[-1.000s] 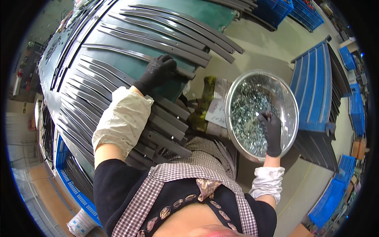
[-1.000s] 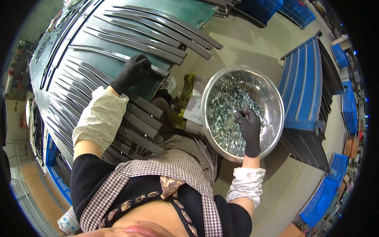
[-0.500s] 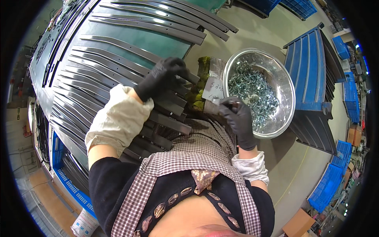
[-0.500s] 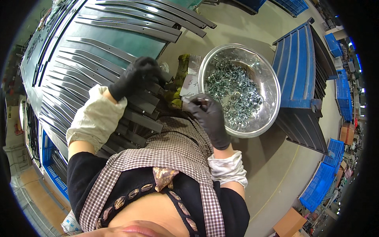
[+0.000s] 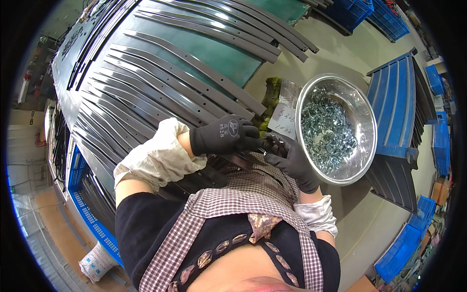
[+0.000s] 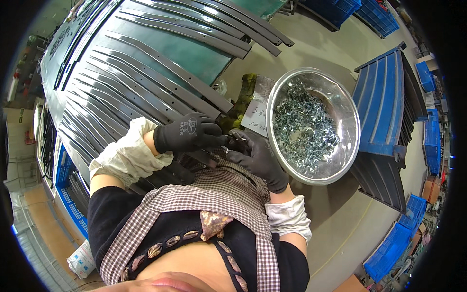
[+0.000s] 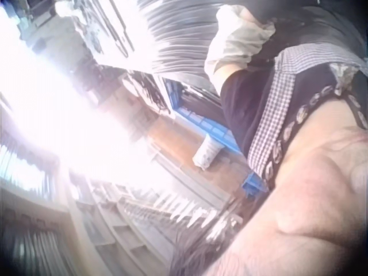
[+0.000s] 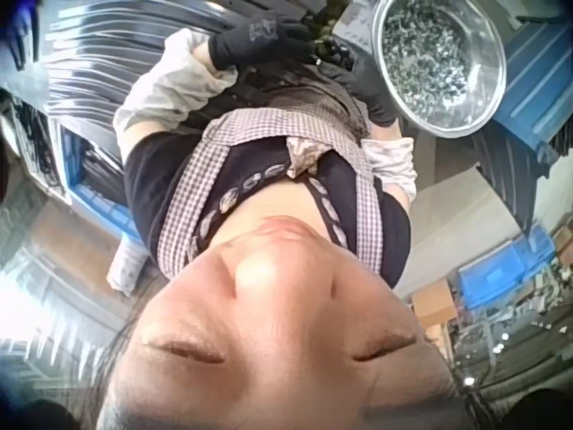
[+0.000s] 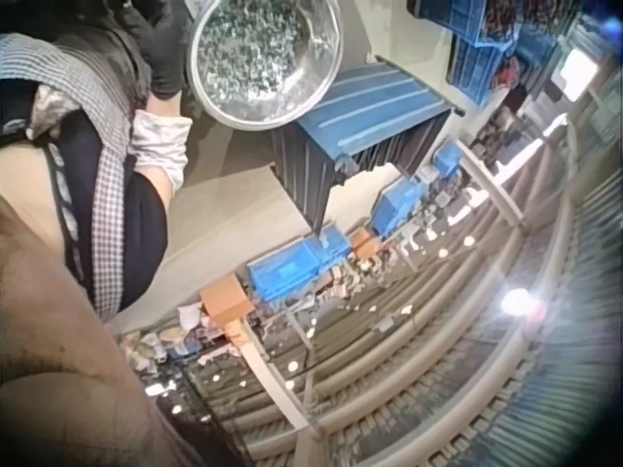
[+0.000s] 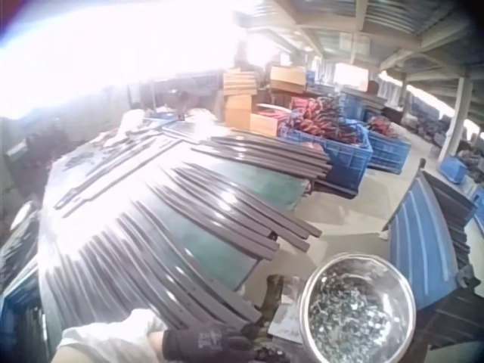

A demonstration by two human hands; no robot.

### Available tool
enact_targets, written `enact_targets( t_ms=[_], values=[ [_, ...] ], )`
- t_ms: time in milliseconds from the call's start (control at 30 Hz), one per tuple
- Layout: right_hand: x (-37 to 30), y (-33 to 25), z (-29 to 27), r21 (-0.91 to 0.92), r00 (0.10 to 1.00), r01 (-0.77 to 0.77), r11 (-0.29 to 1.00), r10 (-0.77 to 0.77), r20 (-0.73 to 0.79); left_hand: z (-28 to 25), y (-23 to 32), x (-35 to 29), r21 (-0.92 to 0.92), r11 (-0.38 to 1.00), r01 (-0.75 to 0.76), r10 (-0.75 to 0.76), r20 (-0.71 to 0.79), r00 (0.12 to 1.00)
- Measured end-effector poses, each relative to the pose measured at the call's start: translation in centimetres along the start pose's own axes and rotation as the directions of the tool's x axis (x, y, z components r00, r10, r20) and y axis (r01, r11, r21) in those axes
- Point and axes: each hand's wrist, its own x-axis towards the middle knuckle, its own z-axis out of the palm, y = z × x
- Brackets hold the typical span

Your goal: The person repeatedly picks up long, curved metal strips from a green workbench and inserts small fasteners from a metal bowl into pre-drilled holes along the strips. The person handles the strips one at a time, aligning them and securing fasteners by hand.

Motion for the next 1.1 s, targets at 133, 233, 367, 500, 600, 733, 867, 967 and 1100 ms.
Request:
enact_targets(
  t_ms=[133,233,367,500,600,733,867,967,1100],
  values=[
    [0.3,1.3,-0.4,0.070,1.000,0.003,0.998,-0.004,0.013,-0.7,0.2,0.3,-0.057,0.998,0.040,-0.036,0.070,0.997],
    [0.9,0.4,-0.7,-0.065,0.997,-0.004,0.998,-0.001,-0.077,-2.8,-0.7,0.5,-0.118,0.988,0.102,-0.099,0.032,0.995],
    [2.9,1.3,-1.2,-0.256,0.909,0.081,0.963,-0.177,-0.377,-4.4,-7.8,-2.1,0.273,0.872,0.407,-0.369,-0.182,0.911],
    [4.6,2.1,-1.0,-0.594,0.871,0.129,0.794,-0.377,-0.316,-4.1,-9.8,-2.5,0.128,0.868,0.479,-0.454,-0.183,0.872],
    [6.0,3.2,-1.0,-0.727,0.825,0.183,0.661,-0.506,-0.253,-4.0,-10.1,-2.4,0.075,0.885,0.460,-0.448,-0.140,0.883],
    [7.7,2.6,-1.4,-0.751,0.848,0.237,0.616,-0.508,-0.149,-4.4,-10.4,-2.0,0.012,0.878,0.479,-0.476,-0.084,0.875],
    [9.2,2.9,-2.2,-0.532,0.912,0.267,0.804,-0.389,-0.131,-4.7,-10.6,-1.7,-0.071,0.874,0.482,-0.486,-0.068,0.871],
    [9.4,3.5,-1.8,-0.743,0.843,0.212,0.635,-0.503,-0.189,-4.6,-11.5,-2.1,-0.062,0.876,0.478,-0.481,-0.064,0.874],
    [6.0,2.4,-1.2,-0.829,0.881,0.060,0.556,-0.420,-0.219,-4.3,-11.7,-2.5,-0.100,0.873,0.478,-0.486,-0.081,0.870]
  ],
)
